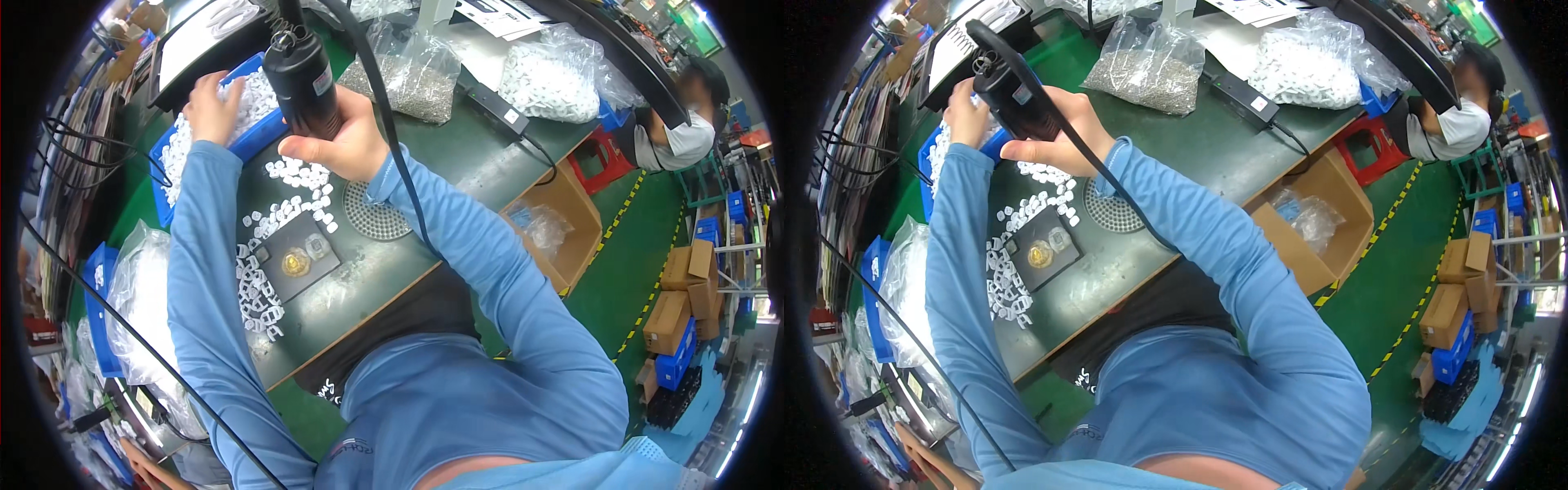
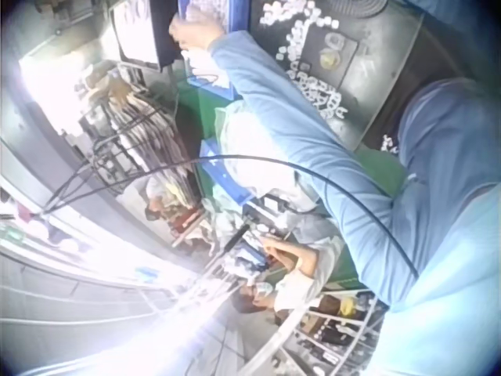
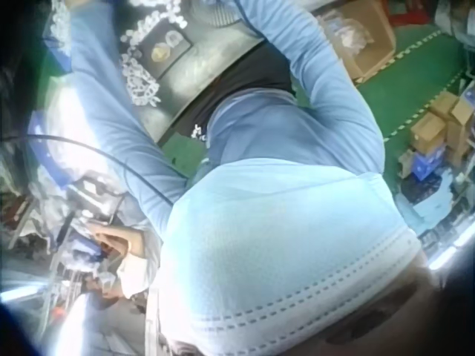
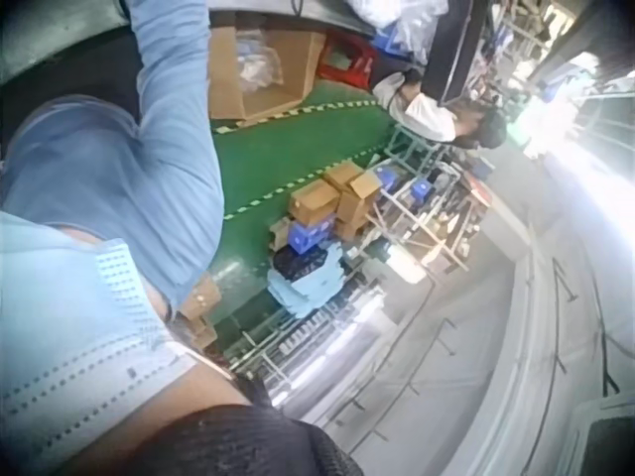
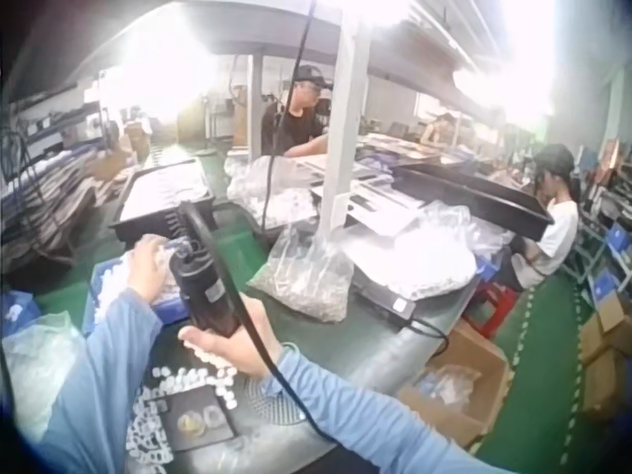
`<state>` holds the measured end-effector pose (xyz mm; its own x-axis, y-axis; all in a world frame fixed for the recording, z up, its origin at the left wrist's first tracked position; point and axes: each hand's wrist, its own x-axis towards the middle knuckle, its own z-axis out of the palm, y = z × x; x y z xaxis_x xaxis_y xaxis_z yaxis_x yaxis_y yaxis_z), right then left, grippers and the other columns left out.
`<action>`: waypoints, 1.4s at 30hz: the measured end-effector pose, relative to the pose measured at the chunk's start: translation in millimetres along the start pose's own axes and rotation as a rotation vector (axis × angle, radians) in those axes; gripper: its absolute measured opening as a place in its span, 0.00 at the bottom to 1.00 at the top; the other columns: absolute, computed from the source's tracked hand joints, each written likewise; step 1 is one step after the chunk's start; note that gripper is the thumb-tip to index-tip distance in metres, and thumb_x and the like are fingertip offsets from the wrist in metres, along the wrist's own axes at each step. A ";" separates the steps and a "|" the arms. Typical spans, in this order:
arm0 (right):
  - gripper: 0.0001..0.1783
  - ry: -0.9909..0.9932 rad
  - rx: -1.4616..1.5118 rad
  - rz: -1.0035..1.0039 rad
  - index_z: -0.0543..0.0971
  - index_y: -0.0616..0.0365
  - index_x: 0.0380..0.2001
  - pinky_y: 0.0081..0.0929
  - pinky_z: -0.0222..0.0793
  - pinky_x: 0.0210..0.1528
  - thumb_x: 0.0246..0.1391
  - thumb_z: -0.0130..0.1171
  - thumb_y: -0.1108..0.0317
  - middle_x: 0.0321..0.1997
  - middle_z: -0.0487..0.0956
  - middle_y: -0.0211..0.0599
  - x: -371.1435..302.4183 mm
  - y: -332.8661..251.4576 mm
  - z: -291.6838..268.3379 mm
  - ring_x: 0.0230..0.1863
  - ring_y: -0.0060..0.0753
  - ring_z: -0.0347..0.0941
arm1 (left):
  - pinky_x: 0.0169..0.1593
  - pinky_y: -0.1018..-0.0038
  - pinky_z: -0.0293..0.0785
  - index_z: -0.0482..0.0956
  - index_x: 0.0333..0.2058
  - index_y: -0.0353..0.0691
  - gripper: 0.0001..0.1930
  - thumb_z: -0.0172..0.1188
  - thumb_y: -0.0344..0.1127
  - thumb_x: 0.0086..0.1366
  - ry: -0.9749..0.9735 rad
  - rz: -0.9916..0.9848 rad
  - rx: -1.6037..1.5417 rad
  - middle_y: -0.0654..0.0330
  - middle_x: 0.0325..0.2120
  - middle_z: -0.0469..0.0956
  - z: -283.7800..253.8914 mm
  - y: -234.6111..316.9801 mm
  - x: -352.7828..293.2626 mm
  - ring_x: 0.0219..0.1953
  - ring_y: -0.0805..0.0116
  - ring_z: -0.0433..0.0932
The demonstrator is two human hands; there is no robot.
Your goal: Assembling small plastic components and using a handheld heat tool at an electronics factory workbench.
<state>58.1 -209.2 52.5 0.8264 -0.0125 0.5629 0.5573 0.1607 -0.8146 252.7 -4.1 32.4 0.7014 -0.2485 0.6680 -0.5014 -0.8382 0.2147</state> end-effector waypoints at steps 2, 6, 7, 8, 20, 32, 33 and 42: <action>0.28 0.003 0.013 -0.014 0.78 0.60 0.42 0.18 0.70 0.35 0.41 0.79 0.58 0.30 0.78 0.25 0.7 -4.5 8.0 0.31 0.14 0.72 | 0.57 0.54 0.66 0.79 0.52 0.45 0.26 0.59 0.57 0.63 0.090 -0.097 0.137 0.53 0.51 0.77 -1.1 -51.5 6.4 0.55 0.52 0.74; 0.26 0.017 0.024 -0.006 0.79 0.59 0.39 0.16 0.68 0.33 0.40 0.80 0.59 0.27 0.78 0.24 -0.4 -1.9 1.3 0.29 0.12 0.71 | 0.63 0.56 0.62 0.73 0.59 0.39 0.35 0.57 0.61 0.64 -0.009 -0.338 0.241 0.47 0.57 0.73 0.4 -102.7 4.0 0.61 0.51 0.70; 0.26 0.001 0.016 -0.004 0.79 0.59 0.39 0.15 0.68 0.32 0.40 0.80 0.60 0.27 0.78 0.24 -0.2 -2.8 3.3 0.29 0.12 0.71 | 0.65 0.57 0.60 0.70 0.61 0.38 0.37 0.56 0.61 0.64 -0.113 -0.436 0.095 0.46 0.60 0.70 -1.1 -122.2 -0.8 0.63 0.51 0.68; 0.26 0.003 0.022 -0.006 0.79 0.59 0.39 0.15 0.68 0.32 0.40 0.80 0.60 0.27 0.78 0.24 0.2 -2.1 5.2 0.29 0.12 0.71 | 0.66 0.58 0.58 0.67 0.63 0.36 0.39 0.55 0.62 0.64 -0.216 -0.530 -0.056 0.45 0.62 0.68 -3.4 -134.5 -3.2 0.65 0.51 0.66; 0.24 -0.001 0.027 -0.019 0.79 0.58 0.38 0.15 0.67 0.32 0.41 0.79 0.60 0.26 0.78 0.23 -0.7 1.9 1.7 0.28 0.11 0.70 | 0.63 0.67 0.62 0.79 0.52 0.37 0.26 0.57 0.53 0.67 -0.513 -0.158 -0.421 0.48 0.51 0.78 -12.8 -69.3 -3.3 0.59 0.56 0.72; 0.31 -0.116 0.053 0.089 0.74 0.64 0.47 0.18 0.72 0.35 0.40 0.79 0.71 0.32 0.77 0.28 -2.0 8.4 0.0 0.32 0.16 0.73 | 0.64 0.57 0.62 0.72 0.58 0.35 0.35 0.57 0.59 0.64 -0.378 0.094 0.094 0.40 0.57 0.71 40.0 -91.0 15.0 0.61 0.45 0.69; 0.31 -0.117 0.066 0.083 0.74 0.65 0.48 0.18 0.71 0.35 0.40 0.79 0.71 0.32 0.77 0.28 -2.0 10.4 0.5 0.32 0.16 0.72 | 0.65 0.58 0.61 0.71 0.60 0.38 0.33 0.56 0.58 0.65 -0.388 0.231 0.125 0.41 0.60 0.69 36.6 -81.9 13.4 0.63 0.44 0.66; 0.30 -0.036 0.154 0.081 0.76 0.58 0.45 0.19 0.68 0.36 0.39 0.78 0.61 0.31 0.76 0.24 -8.9 14.3 -24.1 0.33 0.14 0.69 | 0.56 0.65 0.68 0.79 0.44 0.32 0.12 0.58 0.23 0.61 -0.039 0.258 -0.675 0.49 0.45 0.75 -208.4 176.9 -65.2 0.48 0.56 0.74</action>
<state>60.7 -230.6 32.5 0.8633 0.0416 0.5030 0.4676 0.3095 -0.8280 12.7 -35.0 175.3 0.5297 -0.4259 0.7335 -0.8482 -0.2706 0.4554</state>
